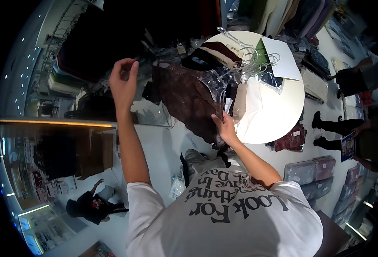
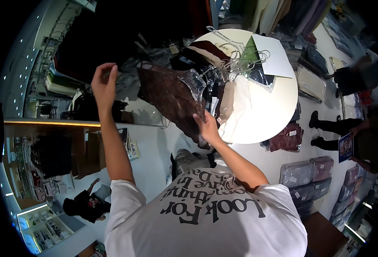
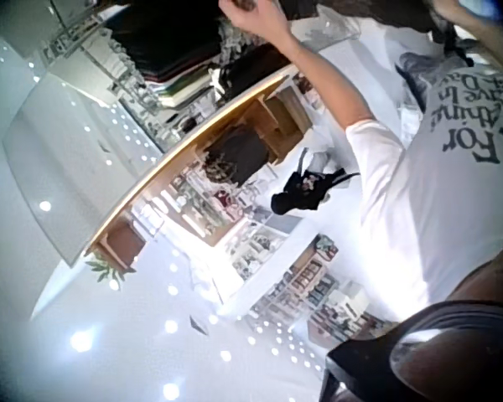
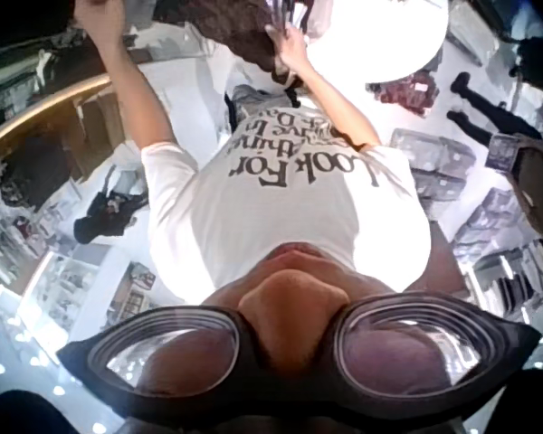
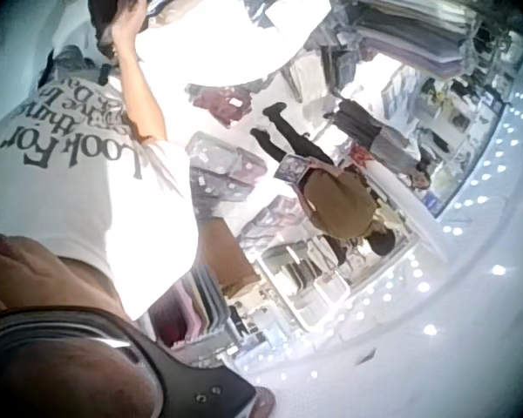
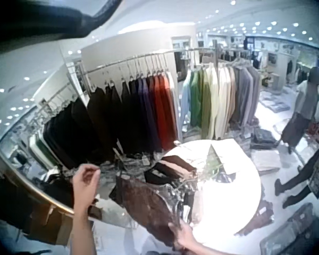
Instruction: The person unpacks a brown patterned garment from a plastic bag, removes the packaging, and places the garment onto a clear plastic hanger. They then adjust the garment on the hanger to ensure it is properly positioned.
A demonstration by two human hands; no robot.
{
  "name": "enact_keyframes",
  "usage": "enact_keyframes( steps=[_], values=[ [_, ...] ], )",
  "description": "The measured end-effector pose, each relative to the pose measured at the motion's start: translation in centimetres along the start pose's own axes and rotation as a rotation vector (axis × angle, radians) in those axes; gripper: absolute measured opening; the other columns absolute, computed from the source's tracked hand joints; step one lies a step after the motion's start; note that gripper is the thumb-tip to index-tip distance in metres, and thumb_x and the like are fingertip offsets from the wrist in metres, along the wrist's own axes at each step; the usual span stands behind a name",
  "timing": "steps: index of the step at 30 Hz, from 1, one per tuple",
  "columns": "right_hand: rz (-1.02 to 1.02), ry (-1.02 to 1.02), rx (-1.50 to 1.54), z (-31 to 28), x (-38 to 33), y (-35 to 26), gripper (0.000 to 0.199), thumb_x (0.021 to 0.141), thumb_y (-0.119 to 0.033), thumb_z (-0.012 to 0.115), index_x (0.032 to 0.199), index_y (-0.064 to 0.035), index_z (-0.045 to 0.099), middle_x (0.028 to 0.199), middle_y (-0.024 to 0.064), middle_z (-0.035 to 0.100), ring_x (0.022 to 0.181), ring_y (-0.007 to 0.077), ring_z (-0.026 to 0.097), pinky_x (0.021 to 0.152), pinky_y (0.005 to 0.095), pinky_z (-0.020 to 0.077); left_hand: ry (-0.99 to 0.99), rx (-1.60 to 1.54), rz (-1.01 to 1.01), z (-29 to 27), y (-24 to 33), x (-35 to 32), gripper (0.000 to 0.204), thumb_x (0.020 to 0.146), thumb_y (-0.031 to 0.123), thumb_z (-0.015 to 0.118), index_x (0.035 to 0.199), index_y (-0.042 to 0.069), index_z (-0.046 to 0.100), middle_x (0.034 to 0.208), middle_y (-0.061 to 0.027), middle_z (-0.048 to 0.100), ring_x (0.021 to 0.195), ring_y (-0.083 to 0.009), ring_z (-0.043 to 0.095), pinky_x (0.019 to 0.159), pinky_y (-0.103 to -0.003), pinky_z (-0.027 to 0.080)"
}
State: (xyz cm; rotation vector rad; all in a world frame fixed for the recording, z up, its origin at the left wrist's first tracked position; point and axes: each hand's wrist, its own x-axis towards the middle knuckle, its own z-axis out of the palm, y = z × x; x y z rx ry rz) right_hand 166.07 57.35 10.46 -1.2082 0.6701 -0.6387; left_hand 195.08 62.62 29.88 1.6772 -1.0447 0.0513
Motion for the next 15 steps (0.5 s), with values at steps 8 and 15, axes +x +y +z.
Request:
enact_keyframes(
  steps=[8, 15],
  values=[
    [-0.070, 0.251, -0.018, 1.8, 6.6, 1.5, 0.024, 0.097, -0.014, 0.058, 0.116, 0.0000, 0.058, 0.090, 0.0003, 0.065, 0.075, 0.0042, 0.055, 0.066, 0.0205, 0.0449, -0.559, -0.204, 0.961, -8.4, 16.7, 0.5, 0.038, 0.076, 0.006, 0.070, 0.108, 0.006, 0.050, 0.106, -0.0180, 0.055, 0.090, -0.0272, 0.063, 0.068, -0.027, 0.056],
    [-0.208, 0.412, -0.054, 3.6, 10.3, 0.8, 0.022, 0.096, -0.015, 0.060, 0.111, 0.0012, 0.060, 0.095, 0.0023, 0.065, 0.086, 0.0068, 0.056, 0.076, 0.0247, 0.0471, -0.723, -0.428, 1.198, -11.0, 14.1, 8.0, 0.056, 0.084, 0.004, 0.067, 0.127, 0.005, 0.032, 0.130, -0.0167, 0.032, 0.110, -0.0356, 0.055, 0.070, -0.030, 0.063]
  ],
)
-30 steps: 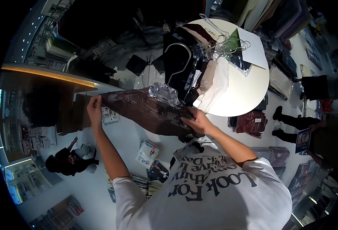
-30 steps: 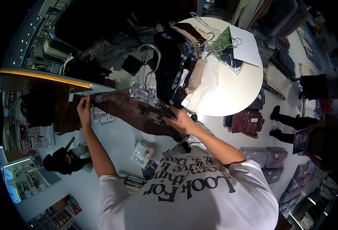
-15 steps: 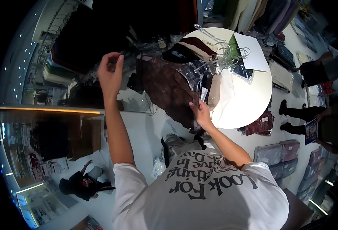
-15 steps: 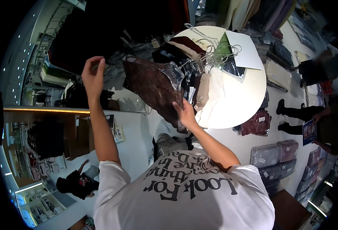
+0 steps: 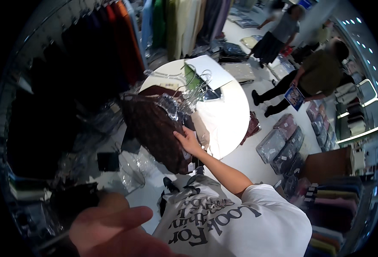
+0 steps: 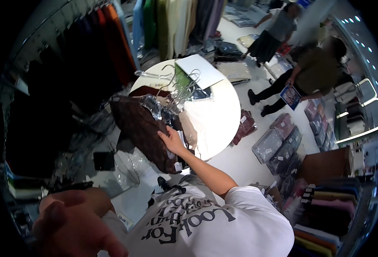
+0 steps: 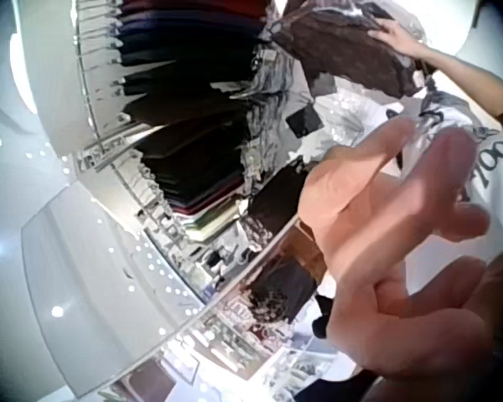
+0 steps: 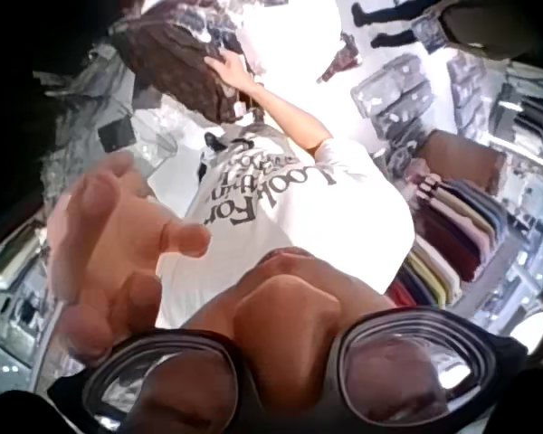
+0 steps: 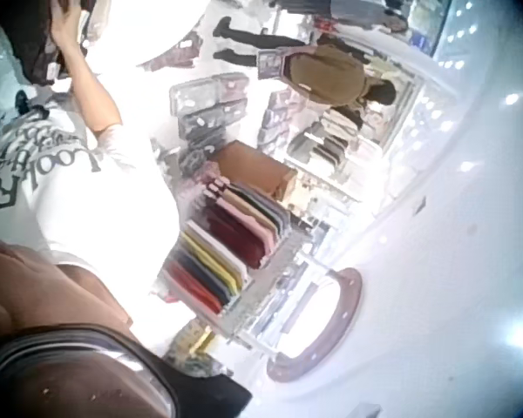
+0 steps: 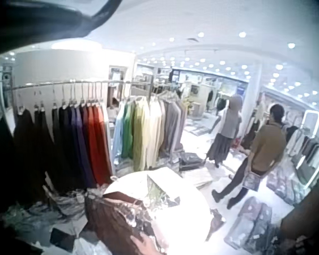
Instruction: The person unpacks a brown patterned garment from a plastic bag, removes the packaging, and places the garment onto a clear plastic hanger. They then adjust the garment on the hanger to ensure it is properly positioned.
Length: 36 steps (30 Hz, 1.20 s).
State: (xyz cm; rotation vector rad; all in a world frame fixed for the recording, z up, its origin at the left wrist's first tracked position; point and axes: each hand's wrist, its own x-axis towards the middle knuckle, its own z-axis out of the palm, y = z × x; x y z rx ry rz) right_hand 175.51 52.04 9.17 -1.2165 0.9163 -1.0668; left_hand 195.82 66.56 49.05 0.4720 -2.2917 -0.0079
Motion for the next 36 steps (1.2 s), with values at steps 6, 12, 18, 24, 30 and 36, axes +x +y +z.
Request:
enact_keyframes(
  steps=[6, 12, 18, 24, 30, 36],
  values=[
    [0.024, 0.266, -0.315, -4.3, 0.4, 3.1, 0.024, 0.094, -0.023, 0.062, 0.102, -0.0004, 0.064, 0.085, 0.0001, 0.064, 0.080, 0.0062, 0.056, 0.070, 0.0256, 0.0463, 0.284, 0.157, 0.637, 0.4, -4.1, -5.3, 0.060, 0.086, 0.011, 0.067, 0.138, 0.018, 0.039, 0.129, -0.0119, 0.030, 0.110, -0.0385, 0.051, 0.062, -0.029, 0.062],
    [0.086, 0.368, -0.647, -6.1, -0.1, 4.4, 0.040, 0.086, -0.040, 0.066, 0.092, -0.0005, 0.068, 0.078, 0.0140, 0.066, 0.071, 0.0238, 0.063, 0.069, 0.0361, 0.0480, 0.462, -0.128, 0.049, 0.2, 1.6, -2.1, 0.051, 0.085, 0.009, 0.067, 0.131, 0.015, 0.045, 0.121, -0.0162, 0.043, 0.094, -0.0398, 0.059, 0.059, -0.033, 0.057],
    [0.073, 0.446, -0.969, -4.9, 0.9, 2.9, 0.043, 0.081, -0.041, 0.065, 0.092, 0.0006, 0.064, 0.093, 0.0222, 0.064, 0.089, 0.0393, 0.062, 0.081, 0.0457, 0.0485, 0.728, -0.685, 0.264, -1.0, 3.3, -1.9, 0.042, 0.072, 0.004, 0.076, 0.105, 0.006, 0.049, 0.089, -0.0163, 0.059, 0.075, -0.0348, 0.063, 0.059, -0.040, 0.054],
    [0.161, 0.399, -1.156, -4.8, 0.4, 3.2, 0.051, 0.082, -0.029, 0.063, 0.113, 0.0078, 0.047, 0.109, 0.0302, 0.057, 0.103, 0.0448, 0.057, 0.092, 0.0495, 0.0463, 0.418, -0.662, 0.088, -3.1, 2.0, -4.9, 0.042, 0.076, 0.007, 0.075, 0.107, 0.010, 0.047, 0.089, -0.0143, 0.059, 0.067, -0.0318, 0.061, 0.052, -0.040, 0.051],
    [0.090, 0.438, -1.096, -3.9, 1.5, 3.2, 0.054, 0.076, -0.029, 0.070, 0.107, 0.0061, 0.045, 0.107, 0.0303, 0.055, 0.102, 0.0455, 0.056, 0.087, 0.0500, 0.0472, 0.516, -0.600, 0.134, -1.5, 1.9, -6.6, 0.019, 0.080, 0.010, 0.074, 0.084, 0.008, 0.056, 0.084, -0.0098, 0.058, 0.064, -0.0259, 0.059, 0.049, -0.036, 0.046],
    [0.032, 0.450, -1.106, -4.4, 0.7, 2.6, 0.053, 0.076, -0.028, 0.071, 0.107, 0.0070, 0.045, 0.106, 0.0292, 0.054, 0.103, 0.0441, 0.054, 0.089, 0.0480, 0.0458, 0.541, -0.646, 0.156, 0.4, 1.2, -5.7, 0.023, 0.085, 0.021, 0.071, 0.084, 0.005, 0.054, 0.077, -0.0090, 0.056, 0.056, -0.0190, 0.053, 0.049, -0.032, 0.047]
  ],
)
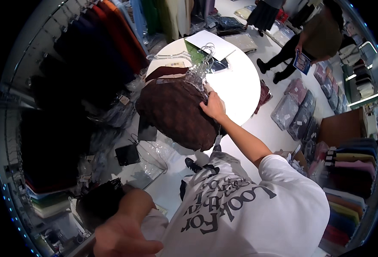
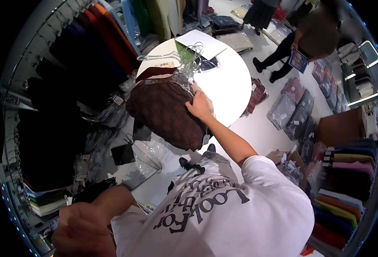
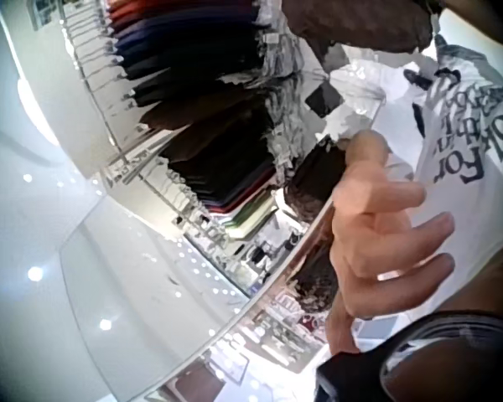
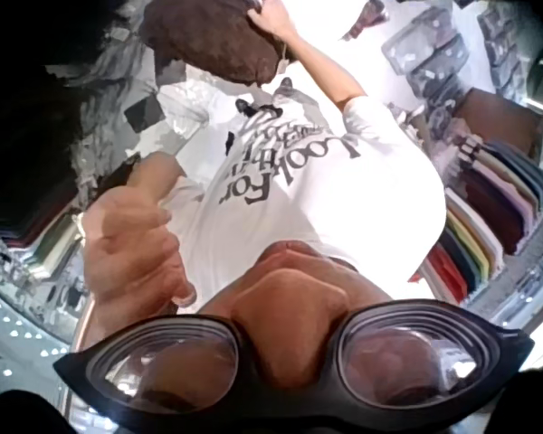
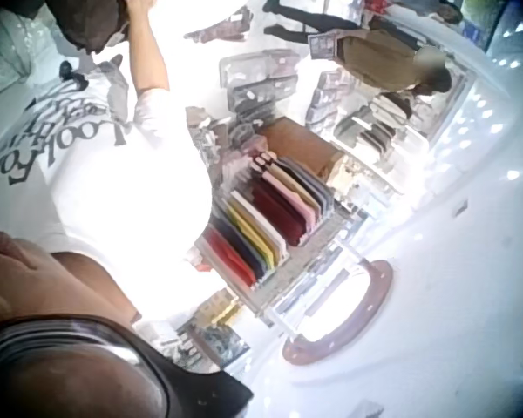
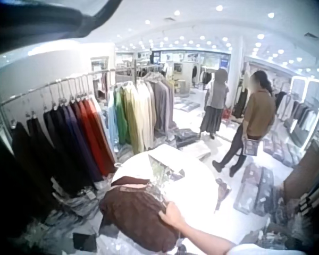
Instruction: The person unpacks a brown patterned garment from a plastic bag, removes the packaging, and places the garment onto a clear plastic hanger. They then adjust the garment on the hanger to ensure it is properly positioned.
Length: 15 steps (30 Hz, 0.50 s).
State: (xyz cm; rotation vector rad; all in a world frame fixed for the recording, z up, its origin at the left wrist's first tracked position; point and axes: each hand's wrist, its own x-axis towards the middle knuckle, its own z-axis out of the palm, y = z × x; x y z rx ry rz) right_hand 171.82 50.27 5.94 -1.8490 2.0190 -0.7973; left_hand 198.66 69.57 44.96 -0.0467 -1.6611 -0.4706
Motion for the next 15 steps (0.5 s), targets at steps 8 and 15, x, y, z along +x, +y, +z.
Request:
enact_keyframes(
  steps=[8, 15],
  values=[
    [-0.020, 0.118, -0.014, -1.4, -5.6, 3.4, 0.058, 0.076, -0.029, 0.069, 0.115, 0.0079, 0.047, 0.107, 0.0252, 0.052, 0.099, 0.0409, 0.053, 0.085, 0.0485, 0.0443, -0.382, 0.113, -0.430, 0.2, -8.5, -5.6, 0.011, 0.066, 0.013, 0.070, 0.074, 0.006, 0.068, 0.073, -0.0072, 0.065, 0.065, -0.0199, 0.062, 0.061, -0.032, 0.048],
    [-0.085, 0.112, 0.068, -1.1, -4.4, 0.9, 0.047, 0.080, -0.026, 0.068, 0.109, 0.0073, 0.051, 0.103, 0.0263, 0.059, 0.100, 0.0418, 0.056, 0.086, 0.0479, 0.0450, -0.734, 1.096, -1.277, -3.7, -15.3, -37.0, 0.040, 0.079, 0.033, 0.073, 0.099, 0.001, 0.061, 0.095, -0.0200, 0.065, 0.091, -0.0383, 0.063, 0.080, -0.046, 0.050]
  ],
)
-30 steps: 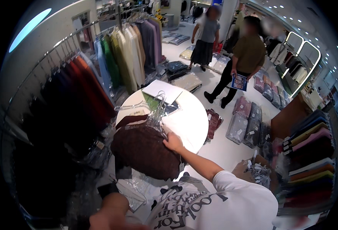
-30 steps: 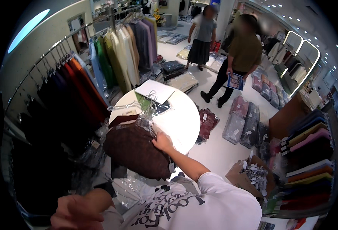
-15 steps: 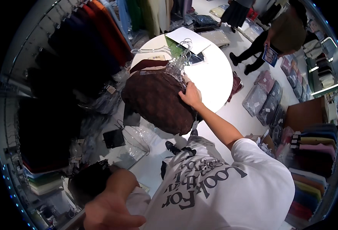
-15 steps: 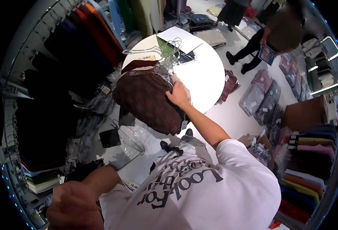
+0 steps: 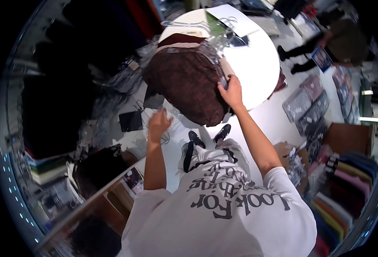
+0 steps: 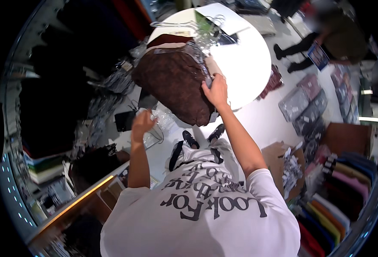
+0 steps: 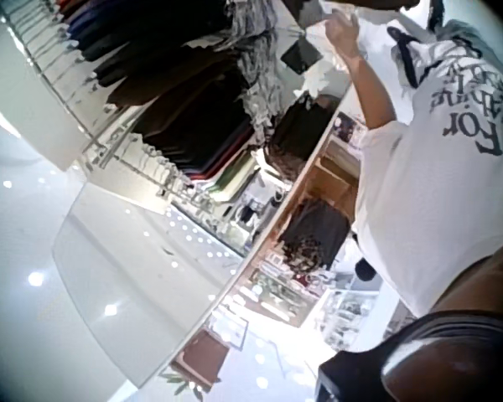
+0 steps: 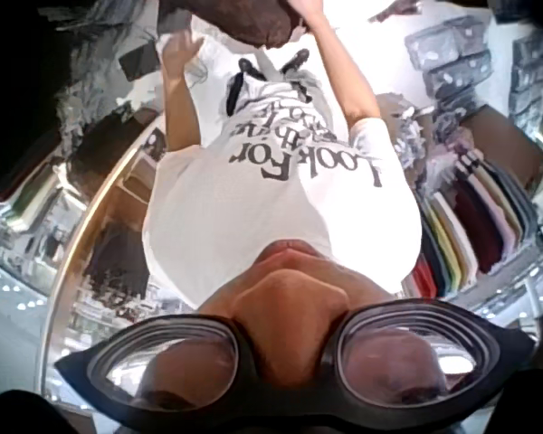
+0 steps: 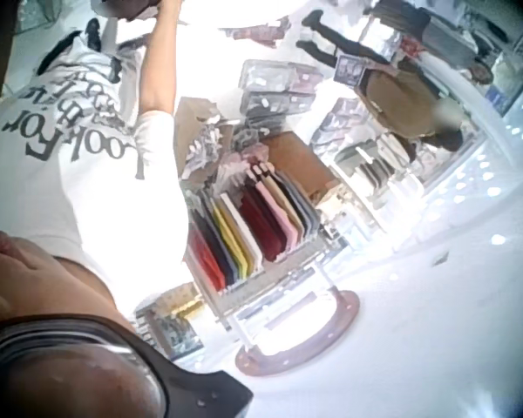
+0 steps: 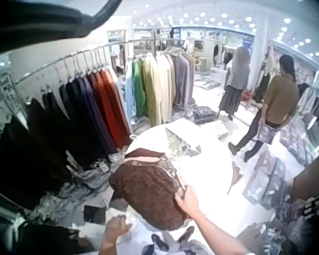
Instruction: The person unpacks a brown patterned garment from a plastic bag, removes the packaging, and places the garment onto a clear plastic hanger. They then adjust the garment on the hanger to ensure it is properly positioned.
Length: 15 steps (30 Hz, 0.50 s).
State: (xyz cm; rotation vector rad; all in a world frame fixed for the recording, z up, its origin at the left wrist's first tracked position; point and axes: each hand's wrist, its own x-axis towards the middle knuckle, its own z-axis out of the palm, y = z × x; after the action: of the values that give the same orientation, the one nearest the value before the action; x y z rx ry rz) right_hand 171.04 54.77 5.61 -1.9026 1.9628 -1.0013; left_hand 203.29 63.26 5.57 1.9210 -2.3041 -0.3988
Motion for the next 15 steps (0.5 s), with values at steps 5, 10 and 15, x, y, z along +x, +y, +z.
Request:
enact_keyframes(
  steps=[5, 10, 15],
  values=[
    [0.038, -0.228, -0.177, 1.7, 3.8, 0.8, 0.038, 0.085, -0.029, 0.064, 0.095, 0.0058, 0.053, 0.086, 0.0300, 0.063, 0.084, 0.0470, 0.062, 0.076, 0.0508, 0.0487, -0.504, -1.147, -0.243, 10.4, -0.8, -1.6, 0.025, 0.086, 0.020, 0.068, 0.101, 0.000, 0.064, 0.087, -0.0097, 0.067, 0.073, -0.0170, 0.064, 0.066, -0.030, 0.052],
    [0.009, -0.333, -0.248, 1.7, 4.3, -0.2, 0.042, 0.086, -0.034, 0.061, 0.093, 0.0062, 0.051, 0.084, 0.0333, 0.063, 0.083, 0.0502, 0.062, 0.075, 0.0536, 0.0487, -0.070, -1.402, -0.449, 12.4, -1.0, 2.7, 0.019, 0.091, 0.016, 0.061, 0.104, 0.003, 0.060, 0.083, -0.0053, 0.064, 0.070, -0.0129, 0.062, 0.061, -0.026, 0.051],
    [0.044, -0.323, -0.303, 2.0, 4.9, -0.9, 0.041, 0.086, -0.034, 0.060, 0.095, 0.0061, 0.053, 0.083, 0.0334, 0.063, 0.084, 0.0501, 0.062, 0.076, 0.0538, 0.0487, -0.111, -1.417, -0.510, 13.1, -1.1, 3.7, 0.015, 0.092, 0.016, 0.060, 0.103, 0.006, 0.060, 0.081, -0.0045, 0.064, 0.065, -0.0112, 0.061, 0.057, -0.025, 0.050]
  ],
)
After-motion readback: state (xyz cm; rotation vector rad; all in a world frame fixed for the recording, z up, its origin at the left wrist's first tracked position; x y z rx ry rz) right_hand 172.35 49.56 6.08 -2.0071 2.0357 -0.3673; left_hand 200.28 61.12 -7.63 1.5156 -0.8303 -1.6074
